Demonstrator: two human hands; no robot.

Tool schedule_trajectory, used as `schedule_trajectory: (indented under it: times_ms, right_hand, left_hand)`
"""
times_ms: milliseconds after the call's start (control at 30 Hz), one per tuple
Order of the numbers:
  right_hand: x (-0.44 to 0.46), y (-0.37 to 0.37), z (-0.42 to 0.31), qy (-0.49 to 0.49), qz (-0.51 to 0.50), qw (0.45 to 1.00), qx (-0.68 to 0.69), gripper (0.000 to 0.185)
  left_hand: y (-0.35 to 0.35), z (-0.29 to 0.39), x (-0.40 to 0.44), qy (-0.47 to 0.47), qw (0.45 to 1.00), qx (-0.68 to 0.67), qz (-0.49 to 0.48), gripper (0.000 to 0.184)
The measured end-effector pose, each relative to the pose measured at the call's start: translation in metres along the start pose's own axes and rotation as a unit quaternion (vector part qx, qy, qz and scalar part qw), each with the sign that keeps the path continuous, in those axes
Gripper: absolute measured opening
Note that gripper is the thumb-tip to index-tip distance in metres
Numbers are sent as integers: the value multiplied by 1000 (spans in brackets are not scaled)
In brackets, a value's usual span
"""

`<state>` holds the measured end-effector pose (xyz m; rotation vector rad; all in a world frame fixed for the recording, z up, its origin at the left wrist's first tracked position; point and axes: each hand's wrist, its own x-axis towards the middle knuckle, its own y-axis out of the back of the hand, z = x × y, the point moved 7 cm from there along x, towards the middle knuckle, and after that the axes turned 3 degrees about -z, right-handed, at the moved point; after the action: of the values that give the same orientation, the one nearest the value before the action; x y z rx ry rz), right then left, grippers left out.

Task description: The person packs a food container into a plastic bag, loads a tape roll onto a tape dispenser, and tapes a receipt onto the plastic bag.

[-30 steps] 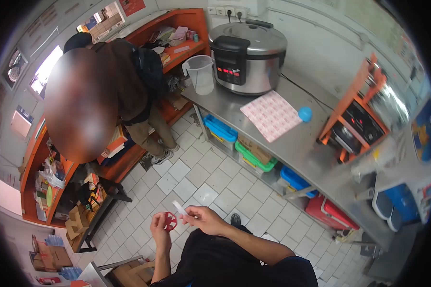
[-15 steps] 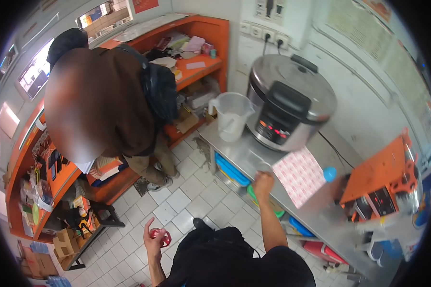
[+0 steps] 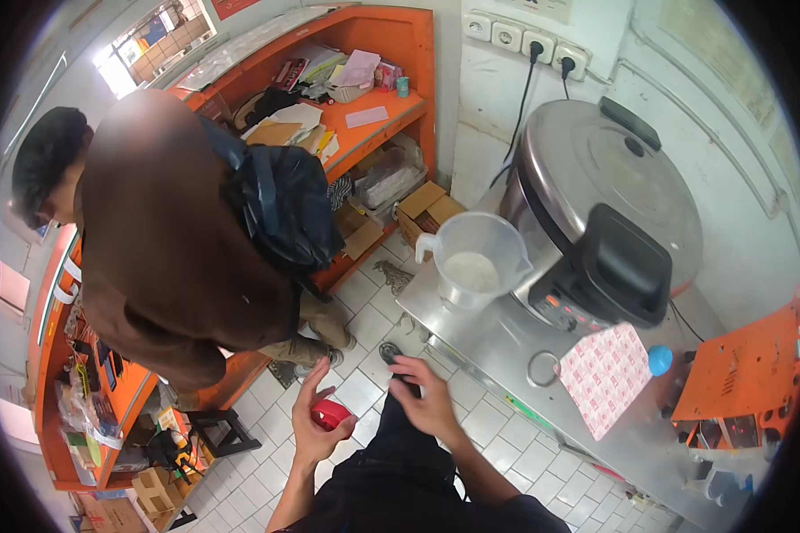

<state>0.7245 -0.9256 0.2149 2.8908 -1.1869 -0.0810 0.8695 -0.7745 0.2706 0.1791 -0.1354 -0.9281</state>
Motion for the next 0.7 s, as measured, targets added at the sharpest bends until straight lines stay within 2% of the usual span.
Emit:
schedule_trajectory:
  times_ms: [167, 233, 300, 433, 533, 600, 700]
  right_hand:
    - [91, -58, -29, 34, -46, 995, 77, 44]
    - [122, -67, -45, 58, -52, 994, 74, 40]
    - [149, -75, -48, 55, -42, 993, 91, 42]
    - [200, -90, -65, 38, -30, 990, 136, 33]
    - [221, -101, -74, 5, 23, 979, 202, 31]
    - [235, -116, -72, 1, 10, 979, 205, 30]
    - [250, -130, -78, 0, -6, 977, 214, 30]
  left_hand:
    - [12, 18, 67, -68, 996, 61, 23, 92]
    - [17, 13, 88, -67, 994, 86, 19, 97]
    - [21, 16, 108, -71, 992, 101, 35, 101]
    - [27, 15, 138, -60, 992, 102, 38, 107]
    - [32, 6, 145, -82, 990, 88, 73, 105]
    - [43, 6, 146, -103, 986, 59, 115, 100]
    - [60, 5, 136, -108, 984, 74, 121, 99]
